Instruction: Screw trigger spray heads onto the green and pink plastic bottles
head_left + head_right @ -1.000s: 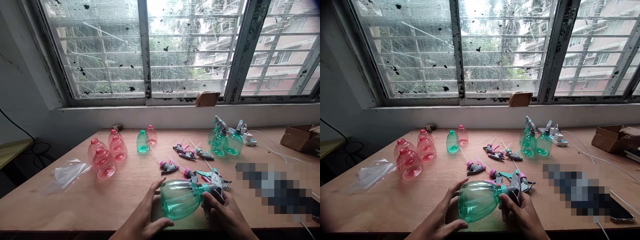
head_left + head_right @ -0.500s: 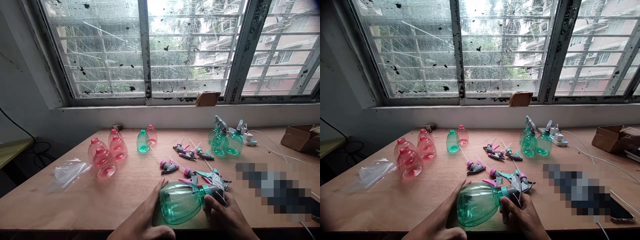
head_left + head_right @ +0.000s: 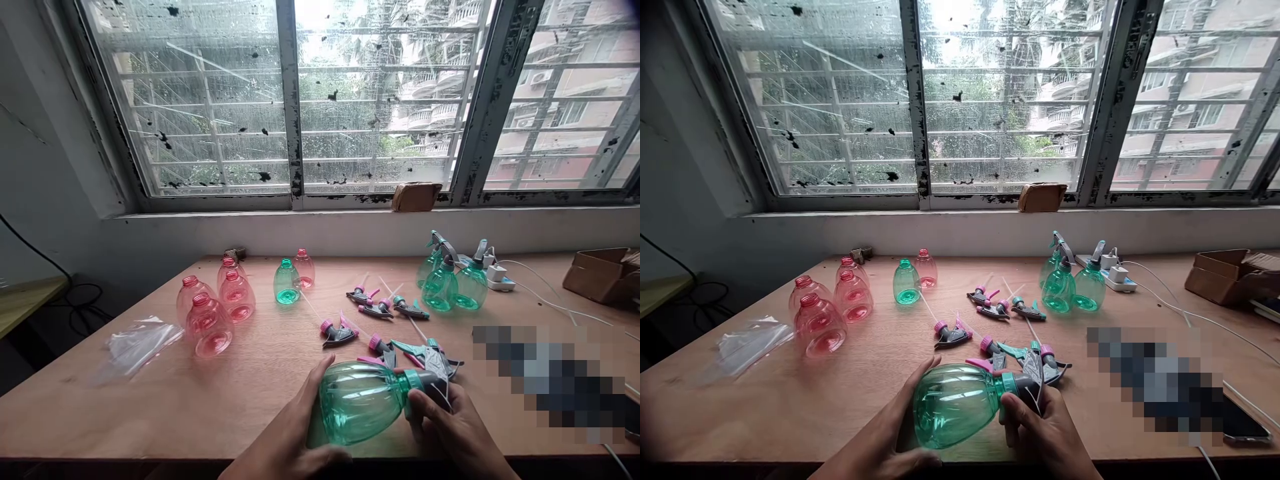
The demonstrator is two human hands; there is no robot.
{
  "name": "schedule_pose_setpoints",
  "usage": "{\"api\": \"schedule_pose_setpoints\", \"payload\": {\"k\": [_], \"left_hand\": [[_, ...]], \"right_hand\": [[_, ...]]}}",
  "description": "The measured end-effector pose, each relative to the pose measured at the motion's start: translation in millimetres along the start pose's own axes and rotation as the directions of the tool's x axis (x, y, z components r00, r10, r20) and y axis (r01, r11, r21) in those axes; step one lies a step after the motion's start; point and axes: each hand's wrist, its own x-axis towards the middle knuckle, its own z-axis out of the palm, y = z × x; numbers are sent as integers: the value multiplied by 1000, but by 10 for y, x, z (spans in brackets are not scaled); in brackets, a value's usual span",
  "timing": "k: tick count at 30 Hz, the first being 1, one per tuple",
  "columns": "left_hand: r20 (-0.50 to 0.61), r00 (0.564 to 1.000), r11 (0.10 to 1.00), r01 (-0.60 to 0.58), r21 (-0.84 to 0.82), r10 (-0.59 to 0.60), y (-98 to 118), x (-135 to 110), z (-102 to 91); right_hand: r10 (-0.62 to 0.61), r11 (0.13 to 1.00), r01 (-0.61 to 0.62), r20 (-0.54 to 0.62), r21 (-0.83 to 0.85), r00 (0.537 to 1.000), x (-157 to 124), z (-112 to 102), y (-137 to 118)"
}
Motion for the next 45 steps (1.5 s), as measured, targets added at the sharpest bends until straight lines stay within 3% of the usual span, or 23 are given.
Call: {"api": "schedule_pose_setpoints", "payload": {"k": [10, 19, 25, 29, 33, 36, 41, 45], "left_hand": [[29, 998, 997, -45, -66, 47, -14, -64, -55], [-30, 995, 994, -91, 65, 93, -22, -9, -3], [-63, 986, 984, -147, 98, 153, -30, -16, 2], [-96, 977, 979, -186, 79, 193, -17, -13, 4], [-71, 977, 977, -193, 86, 200, -27, -9, 3], [-54, 978, 976, -196, 91, 201, -46, -8, 0], [-61, 978, 978, -193, 76, 197, -82, -9, 8], [-56, 982, 981, -182, -71, 178, -82, -15, 21]], "right_hand": [[-24, 995, 26, 28, -93, 999, -4, -17, -20], [-17, 1000, 18, 94, -8, 995, -69, 44, -64], [-30, 994, 28, 17, 107, 999, -64, 61, 35], [-97, 974, 83, 53, 212, 994, -48, 59, 72], [-4, 954, -6, 33, 301, 999, -4, 26, 63], [46, 966, -52, 29, 252, 999, 27, 0, 73], [-11, 992, 11, 2, 127, 1000, 47, -17, 114], [-32, 996, 34, -24, 83, 999, 38, -10, 91]]}}
